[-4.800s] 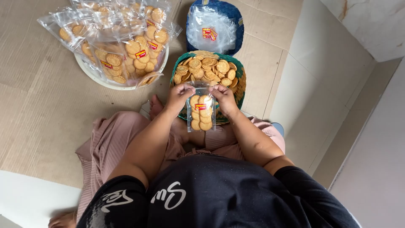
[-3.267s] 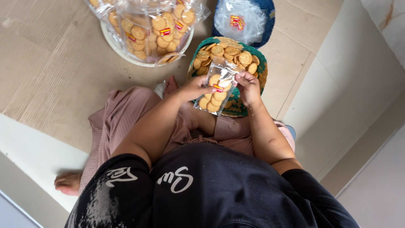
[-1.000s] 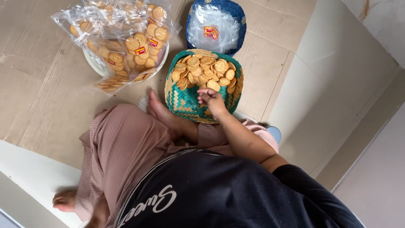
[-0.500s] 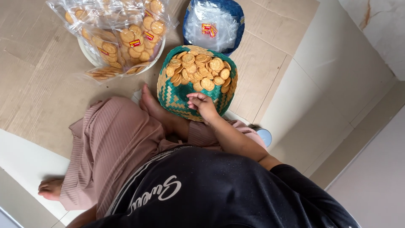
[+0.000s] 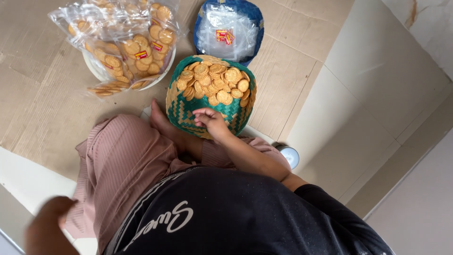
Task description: Manually packaging cookies into small plastic bags from a bulk basket.
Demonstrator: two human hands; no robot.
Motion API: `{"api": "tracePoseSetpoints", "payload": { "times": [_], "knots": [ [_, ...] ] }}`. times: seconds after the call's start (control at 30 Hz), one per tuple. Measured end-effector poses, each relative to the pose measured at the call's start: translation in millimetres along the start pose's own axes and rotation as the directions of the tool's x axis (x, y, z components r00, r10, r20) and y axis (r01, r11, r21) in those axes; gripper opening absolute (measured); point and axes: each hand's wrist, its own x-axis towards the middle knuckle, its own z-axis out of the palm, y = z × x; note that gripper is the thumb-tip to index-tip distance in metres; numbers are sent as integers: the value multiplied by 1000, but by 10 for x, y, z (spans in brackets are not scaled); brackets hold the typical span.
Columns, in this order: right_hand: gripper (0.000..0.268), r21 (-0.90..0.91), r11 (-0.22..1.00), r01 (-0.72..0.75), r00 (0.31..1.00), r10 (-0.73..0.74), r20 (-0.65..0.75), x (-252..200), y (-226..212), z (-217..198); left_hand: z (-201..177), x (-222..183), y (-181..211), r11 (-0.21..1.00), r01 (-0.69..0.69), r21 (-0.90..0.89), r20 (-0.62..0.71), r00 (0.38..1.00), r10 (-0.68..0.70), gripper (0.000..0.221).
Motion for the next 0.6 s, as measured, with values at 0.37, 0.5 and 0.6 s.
{"api": "tracePoseSetpoints", "payload": {
  "times": [0.37,0.5,0.6],
  "knots": [
    [18,26,992,-121,977,114,181,-88,-143,88,-1497,-326,6029,261,-940,219,-424,149,893,20],
    [17,96,987,-129,978,111,174,-120,-145,76,-1285,330,7500,274,-881,387,-236,192,953,44],
    [16,204,975,-92,990,67,124,-111,-51,36,-961,936,8036,408,-778,477,-230,337,913,73]
  ]
}}
